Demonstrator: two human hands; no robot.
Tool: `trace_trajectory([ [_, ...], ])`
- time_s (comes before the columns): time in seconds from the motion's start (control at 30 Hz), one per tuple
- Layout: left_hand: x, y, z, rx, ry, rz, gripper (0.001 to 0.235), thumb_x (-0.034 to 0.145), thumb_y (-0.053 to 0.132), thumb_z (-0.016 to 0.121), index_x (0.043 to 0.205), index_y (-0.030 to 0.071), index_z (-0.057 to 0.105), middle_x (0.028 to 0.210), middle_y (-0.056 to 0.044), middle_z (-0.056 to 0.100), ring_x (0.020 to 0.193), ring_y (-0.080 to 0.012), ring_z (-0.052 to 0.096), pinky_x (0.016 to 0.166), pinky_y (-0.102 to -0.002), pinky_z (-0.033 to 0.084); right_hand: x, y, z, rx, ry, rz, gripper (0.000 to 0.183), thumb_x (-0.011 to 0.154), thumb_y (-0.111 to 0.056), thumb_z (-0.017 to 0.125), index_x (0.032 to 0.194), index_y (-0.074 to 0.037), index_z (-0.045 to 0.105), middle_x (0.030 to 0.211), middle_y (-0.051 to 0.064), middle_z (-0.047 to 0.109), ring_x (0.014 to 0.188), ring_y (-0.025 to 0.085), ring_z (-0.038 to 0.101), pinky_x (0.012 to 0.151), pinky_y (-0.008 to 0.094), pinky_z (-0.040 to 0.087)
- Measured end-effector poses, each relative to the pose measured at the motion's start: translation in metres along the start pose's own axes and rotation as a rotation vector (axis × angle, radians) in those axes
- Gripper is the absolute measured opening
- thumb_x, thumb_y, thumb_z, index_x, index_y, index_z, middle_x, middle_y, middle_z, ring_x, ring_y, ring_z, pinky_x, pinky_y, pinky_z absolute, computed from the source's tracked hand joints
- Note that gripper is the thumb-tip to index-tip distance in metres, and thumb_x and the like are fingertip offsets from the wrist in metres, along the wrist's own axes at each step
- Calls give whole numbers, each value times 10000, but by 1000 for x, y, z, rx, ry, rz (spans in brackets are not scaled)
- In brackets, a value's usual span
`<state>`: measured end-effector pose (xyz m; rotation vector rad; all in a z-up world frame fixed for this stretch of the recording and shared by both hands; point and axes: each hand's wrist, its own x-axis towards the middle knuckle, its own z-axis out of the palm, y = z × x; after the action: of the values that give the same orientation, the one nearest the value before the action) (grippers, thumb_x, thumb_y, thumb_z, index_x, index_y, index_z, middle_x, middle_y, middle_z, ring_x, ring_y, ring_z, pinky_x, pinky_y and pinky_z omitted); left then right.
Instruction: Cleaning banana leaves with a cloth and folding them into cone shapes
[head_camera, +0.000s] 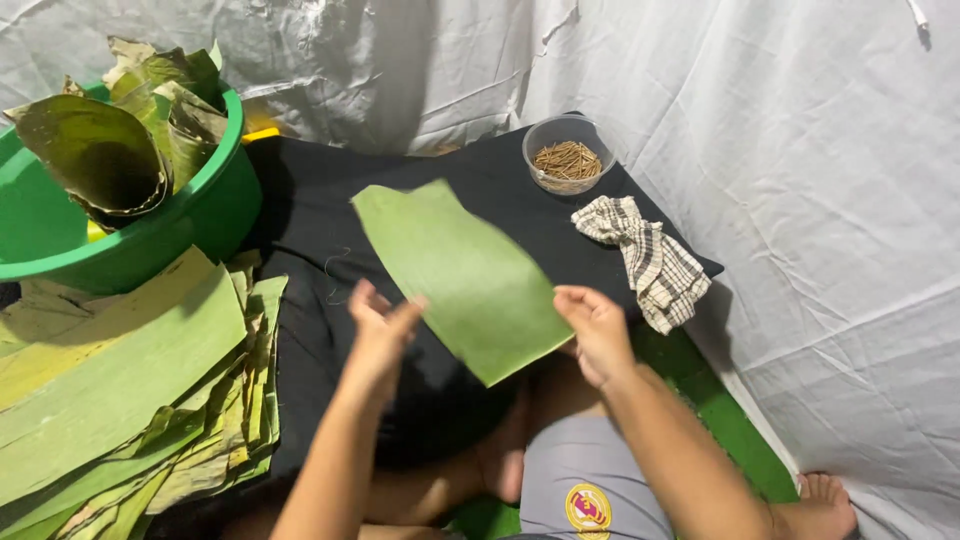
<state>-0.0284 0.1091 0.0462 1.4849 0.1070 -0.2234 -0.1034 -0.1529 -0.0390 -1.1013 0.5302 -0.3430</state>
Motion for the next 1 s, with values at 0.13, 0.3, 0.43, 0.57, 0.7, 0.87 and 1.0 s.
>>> trace_trajectory([
  [0.13,-21,-28,5,27,-169,-169,1131,825,87,780,1567,71,-73,1513,-467,61,1415,-687,202,1059,-757,326,-13,17,0,-55,-62,199,424,932,-88,724,1325,32,623,1047,220,744,799,361,757,655,510,636],
  [0.3,-9,-41,-9,627,-152,-82,829,775,421,881,1438,268,408,1582,-231,104,1453,-511,238,1180,-586,235,-28,2,13,-85,-145,305,465,870,-56,761,1293,87,630,922,219,758,685,334,760,571,468,643],
  [0.43,7,-44,-14,636,-171,-131,745,817,446,843,1446,339,459,1602,-208,164,1481,-479,224,1164,-561,218,-15,12,12,-221,-188,235,378,882,-80,766,1213,86,687,854,217,767,621,303,752,525,428,646],
  [0.57,1,-19,-17,370,-199,-162,728,891,255,767,1525,207,414,1555,-358,186,1432,-545,324,1107,-609,380,-9,14,16,-82,-173,224,319,905,-85,748,1170,87,702,819,227,756,615,297,746,511,405,639],
  [0.7,-11,5,-19,0,-218,-357,820,873,248,709,1580,235,294,1486,-195,245,1098,-214,389,802,-232,419,16,26,-3,99,-165,299,265,950,-106,703,1161,55,697,840,226,748,615,310,750,510,427,637],
  [0.87,-31,26,-11,-163,-291,-428,844,893,206,712,1600,283,258,1614,-327,119,1510,-537,176,1213,-569,224,11,10,-1,287,-180,434,169,958,-144,712,1066,-16,738,783,188,746,568,295,740,452,323,614],
  [1.0,-41,24,2,-325,-273,-427,906,878,156,740,1577,325,188,1521,-314,297,1309,-451,502,1049,-551,449,1,1,13,313,-223,430,162,982,-190,692,1033,-42,735,762,155,743,560,261,737,426,292,602],
])
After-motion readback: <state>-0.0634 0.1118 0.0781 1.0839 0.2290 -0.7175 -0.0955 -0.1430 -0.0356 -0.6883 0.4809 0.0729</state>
